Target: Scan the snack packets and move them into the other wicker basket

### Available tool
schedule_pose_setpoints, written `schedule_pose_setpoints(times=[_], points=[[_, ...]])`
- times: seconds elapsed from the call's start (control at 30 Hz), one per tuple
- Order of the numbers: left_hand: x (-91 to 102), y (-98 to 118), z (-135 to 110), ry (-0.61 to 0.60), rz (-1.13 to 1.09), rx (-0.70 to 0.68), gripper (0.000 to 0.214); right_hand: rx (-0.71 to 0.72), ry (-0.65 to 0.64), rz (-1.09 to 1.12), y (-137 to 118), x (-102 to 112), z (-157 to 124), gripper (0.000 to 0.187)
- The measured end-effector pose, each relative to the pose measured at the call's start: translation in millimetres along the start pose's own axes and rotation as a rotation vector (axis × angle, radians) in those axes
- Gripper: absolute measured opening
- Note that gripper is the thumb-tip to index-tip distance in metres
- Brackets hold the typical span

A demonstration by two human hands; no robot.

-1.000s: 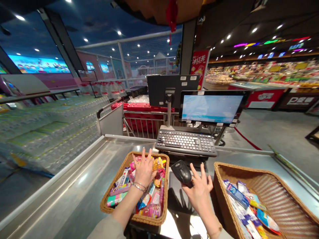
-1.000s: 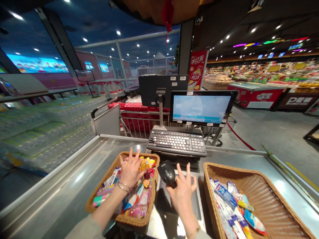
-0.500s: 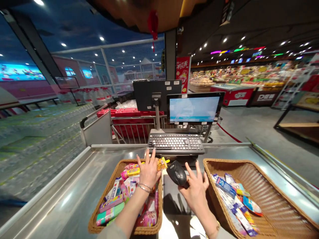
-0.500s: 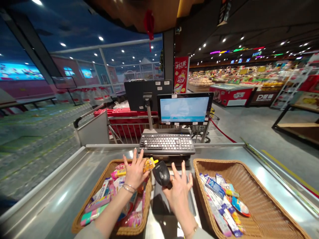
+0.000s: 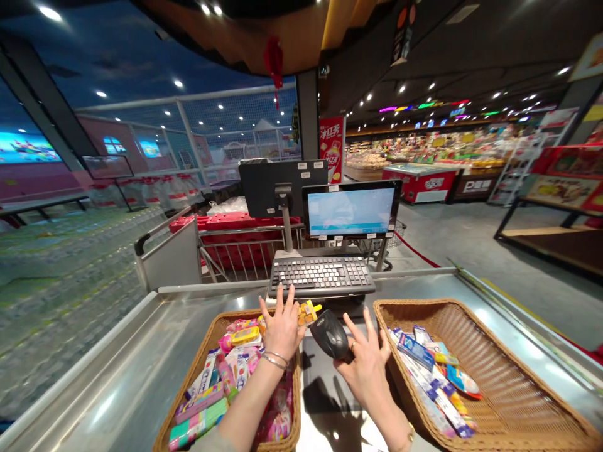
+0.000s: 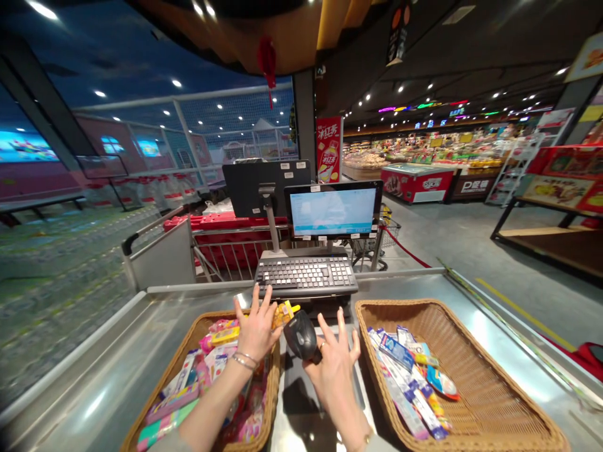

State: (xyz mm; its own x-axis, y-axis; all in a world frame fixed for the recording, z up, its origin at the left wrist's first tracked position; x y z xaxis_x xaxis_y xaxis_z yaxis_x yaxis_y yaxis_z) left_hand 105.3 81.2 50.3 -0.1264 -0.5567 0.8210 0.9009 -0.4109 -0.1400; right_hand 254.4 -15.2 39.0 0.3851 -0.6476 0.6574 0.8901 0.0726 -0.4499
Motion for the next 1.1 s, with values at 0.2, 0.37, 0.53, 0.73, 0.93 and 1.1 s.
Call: schedule_pose_setpoints(times=[0.2, 0.37, 0.53, 0.73, 0.93, 1.1], points=[[0.4, 8, 4, -0.007, -0.026, -0.016, 0.045, 0.031, 0.013, -0.002, 6, 4, -3, 0.019], [-0.5, 16, 9, 0.008, -0.046, -0.034, 0.046, 0.026, 0.004, -0.016, 12, 9, -4, 0.022], [-1.4, 27, 16, 0.04, -0.053, -0.068, 0.048, -0.045, 0.038, -0.061, 19, 18, -3, 0.019], [0.1, 42, 25, 0.065, -0.078, -0.101, 0.049, -0.086, 0.088, -0.105, 32, 26, -2, 0.017], [0.1, 63, 36, 0.08, -0.109, -0.149, 0.049, -0.15, 0.169, -0.157, 53, 40, -1, 0.018], [-4.9, 86, 42, 0.071, -0.125, -0.202, 0.052, -0.202, 0.167, -0.193, 82, 48, -1, 0.027]])
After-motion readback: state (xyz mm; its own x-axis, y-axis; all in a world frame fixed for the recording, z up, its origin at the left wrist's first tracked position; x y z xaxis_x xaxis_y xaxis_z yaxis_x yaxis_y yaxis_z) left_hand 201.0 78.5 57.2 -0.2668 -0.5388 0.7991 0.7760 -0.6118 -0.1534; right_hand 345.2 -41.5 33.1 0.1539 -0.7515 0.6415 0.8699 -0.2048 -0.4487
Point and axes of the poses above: each hand's wrist, its own z-axis towards the middle knuckle, its own x-axis out of the back of the hand, y = z × x, the point moved 10 cm from there along z, towards the middle knuckle, and after that the axes turned 7 degrees about y, right-handed, at the moved point
